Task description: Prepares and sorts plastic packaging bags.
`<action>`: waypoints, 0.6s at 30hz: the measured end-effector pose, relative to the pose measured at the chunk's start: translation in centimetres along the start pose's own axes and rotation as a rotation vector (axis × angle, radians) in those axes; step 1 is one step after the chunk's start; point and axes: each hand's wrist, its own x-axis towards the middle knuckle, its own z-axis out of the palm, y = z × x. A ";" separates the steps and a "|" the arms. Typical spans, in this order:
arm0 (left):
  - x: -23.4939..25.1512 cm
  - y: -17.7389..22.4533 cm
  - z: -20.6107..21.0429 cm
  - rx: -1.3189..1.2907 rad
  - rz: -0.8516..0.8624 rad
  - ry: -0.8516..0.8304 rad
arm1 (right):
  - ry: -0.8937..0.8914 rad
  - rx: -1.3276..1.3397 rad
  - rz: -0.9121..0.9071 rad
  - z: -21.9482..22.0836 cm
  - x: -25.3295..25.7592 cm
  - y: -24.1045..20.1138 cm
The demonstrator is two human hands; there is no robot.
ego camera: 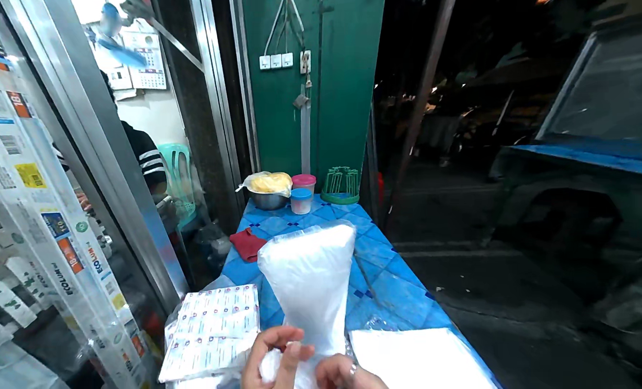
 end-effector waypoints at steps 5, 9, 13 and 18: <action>-0.3 0.2 -0.4 0.066 0.061 -0.027 | 0.284 0.088 -0.130 0.6 -0.1 -0.2; -0.5 0.6 -0.4 -0.004 -0.054 -0.110 | 0.330 0.127 -0.182 0.8 -0.3 -0.3; -0.7 1.0 0.1 0.003 -0.122 -0.119 | 0.348 0.115 -0.241 0.7 -0.2 0.3; -0.8 0.1 -0.1 0.085 -0.060 -0.083 | 0.423 0.075 -0.267 0.5 0.0 0.4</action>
